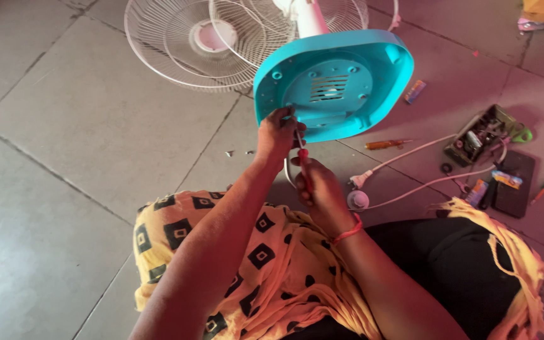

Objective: The person uses a screwdriver to tighten screws on the back of a teal fan base. The person repeatedly adjusts the fan base and continues to tighten the screws.

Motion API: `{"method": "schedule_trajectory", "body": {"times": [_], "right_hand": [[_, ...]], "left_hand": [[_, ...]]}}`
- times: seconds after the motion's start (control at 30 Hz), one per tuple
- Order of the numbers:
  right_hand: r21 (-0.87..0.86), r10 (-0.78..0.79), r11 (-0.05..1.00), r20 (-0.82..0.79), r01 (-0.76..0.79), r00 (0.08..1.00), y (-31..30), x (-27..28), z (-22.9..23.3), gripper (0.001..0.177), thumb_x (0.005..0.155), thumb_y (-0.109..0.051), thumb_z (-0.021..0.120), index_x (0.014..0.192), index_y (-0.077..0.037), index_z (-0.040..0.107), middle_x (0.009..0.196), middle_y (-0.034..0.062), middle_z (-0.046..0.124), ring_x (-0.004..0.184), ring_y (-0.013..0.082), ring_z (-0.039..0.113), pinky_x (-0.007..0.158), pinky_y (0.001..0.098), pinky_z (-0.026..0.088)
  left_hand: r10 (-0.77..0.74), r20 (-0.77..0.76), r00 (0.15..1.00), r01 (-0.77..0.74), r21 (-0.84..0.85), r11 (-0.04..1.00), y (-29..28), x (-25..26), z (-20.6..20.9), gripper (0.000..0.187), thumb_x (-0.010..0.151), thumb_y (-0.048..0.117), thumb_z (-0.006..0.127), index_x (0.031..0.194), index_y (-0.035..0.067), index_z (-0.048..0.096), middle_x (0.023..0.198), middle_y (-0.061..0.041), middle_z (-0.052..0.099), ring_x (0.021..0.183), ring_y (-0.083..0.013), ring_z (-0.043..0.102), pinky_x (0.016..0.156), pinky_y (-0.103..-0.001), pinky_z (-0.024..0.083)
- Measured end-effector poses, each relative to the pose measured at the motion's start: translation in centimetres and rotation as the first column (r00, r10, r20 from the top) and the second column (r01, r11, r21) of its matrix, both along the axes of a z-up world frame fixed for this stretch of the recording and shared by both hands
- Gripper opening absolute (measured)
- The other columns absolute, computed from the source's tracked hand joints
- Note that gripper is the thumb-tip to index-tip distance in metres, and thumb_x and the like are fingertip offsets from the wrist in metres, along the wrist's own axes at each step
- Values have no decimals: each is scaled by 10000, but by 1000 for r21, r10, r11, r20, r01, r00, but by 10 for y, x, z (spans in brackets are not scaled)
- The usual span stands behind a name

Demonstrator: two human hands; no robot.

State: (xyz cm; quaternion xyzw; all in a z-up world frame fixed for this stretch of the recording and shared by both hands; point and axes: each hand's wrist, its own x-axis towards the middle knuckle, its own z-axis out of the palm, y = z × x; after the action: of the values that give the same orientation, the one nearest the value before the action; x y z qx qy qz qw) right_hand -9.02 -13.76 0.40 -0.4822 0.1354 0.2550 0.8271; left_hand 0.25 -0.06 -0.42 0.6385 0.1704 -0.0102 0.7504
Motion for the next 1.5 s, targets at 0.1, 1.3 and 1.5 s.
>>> {"method": "schedule_trajectory", "body": {"times": [0.1, 1.3, 1.5], "right_hand": [[209, -4, 978, -123, 30, 992, 0, -1, -2, 305, 998, -372, 571, 1121, -98, 625, 700, -29, 515, 519, 71, 417, 450, 221, 307], [-738, 315, 441, 660, 511, 682, 16, 25, -2, 391, 929, -244, 676, 1304, -135, 655, 893, 116, 716, 747, 284, 704, 644, 433, 539], [-102, -36, 992, 322, 72, 946, 9, 37, -20, 348, 1011, -195, 570, 1296, -11, 646, 820, -4, 630, 618, 63, 518, 529, 224, 416]], "left_hand": [[-69, 161, 985, -121, 910, 396, 11, -4, 26, 137, 962, 251, 686, 1020, 147, 755, 928, -162, 754, 800, -387, 695, 688, -481, 558], [-430, 292, 854, 301, 397, 867, 84, 61, 84, 817, 803, 605, 790, 1280, -46, 661, 1077, -133, 761, 1027, -216, 722, 909, -355, 579], [-32, 209, 977, -128, 702, 701, 80, 30, 71, 1039, 719, 676, 864, 1311, -106, 520, 932, -157, 723, 939, -265, 708, 826, -412, 569]]}}
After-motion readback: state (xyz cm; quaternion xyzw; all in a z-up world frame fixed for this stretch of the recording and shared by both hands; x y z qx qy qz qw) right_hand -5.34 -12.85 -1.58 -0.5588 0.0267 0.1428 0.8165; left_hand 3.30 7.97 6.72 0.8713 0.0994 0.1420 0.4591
